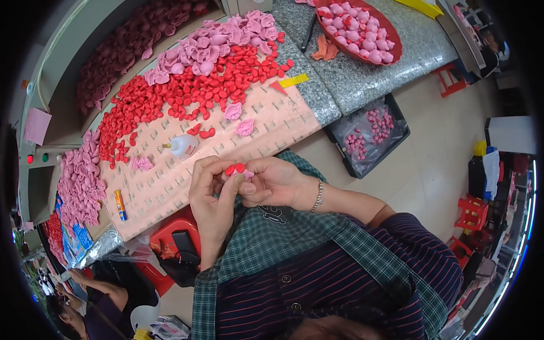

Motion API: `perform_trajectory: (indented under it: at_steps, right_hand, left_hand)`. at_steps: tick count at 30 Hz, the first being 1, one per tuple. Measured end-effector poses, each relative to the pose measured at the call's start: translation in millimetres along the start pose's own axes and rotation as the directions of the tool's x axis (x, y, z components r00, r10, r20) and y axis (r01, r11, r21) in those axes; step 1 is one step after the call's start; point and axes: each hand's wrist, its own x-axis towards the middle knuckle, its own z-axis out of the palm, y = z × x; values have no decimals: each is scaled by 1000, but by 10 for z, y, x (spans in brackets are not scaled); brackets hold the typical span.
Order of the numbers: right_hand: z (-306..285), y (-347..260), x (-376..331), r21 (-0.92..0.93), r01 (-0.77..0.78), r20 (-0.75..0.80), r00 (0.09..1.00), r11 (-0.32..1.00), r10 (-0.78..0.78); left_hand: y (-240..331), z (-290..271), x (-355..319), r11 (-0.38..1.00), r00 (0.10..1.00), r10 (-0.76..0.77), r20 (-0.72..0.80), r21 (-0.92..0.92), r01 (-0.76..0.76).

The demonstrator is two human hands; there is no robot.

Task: Applying glue to small pink components and joining them as part of a factory assembly line.

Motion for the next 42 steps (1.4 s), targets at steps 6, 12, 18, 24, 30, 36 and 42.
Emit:
perform_trajectory:
  at_steps: [6, 12, 18, 24, 30, 36, 42]
  right_hand:
    - [68, -16, 22, -78, 32, -14, 999, 996, -33]
    - [378, 1, -17, -758, 298, -78, 842, 580, -534]
    - [305, 66, 10, -880, 465, 278, 663, 92, -695]
    - [355, 62, -38, -886, 370, 458, 612, -278, -645]
    - [366, 65, -24, -890, 367, 450, 624, -268, -639]
    - [371, 61, -26, -916, 339, 395, 670, -214, -629]
    - [331, 43, -18, -906, 394, 240, 778, 153, -581]
  left_hand:
    - [-128, -6, -6, 1000, 1000, -13, -19, -19, 13]
    - [-249, 51, -141, 990, 988, 112, -109, -69, -120]
    - [-303, 144, -229, 817, 994, -97, -43, -574, 54]
    - [-317, 108, -252, 865, 991, -131, -6, -489, 111]
    - [-314, 171, -274, 904, 991, -96, -93, -424, 48]
    - [-332, 186, -287, 909, 986, -101, -133, -415, 37]
    - [-357, 144, -281, 886, 988, -117, -98, -460, 59]
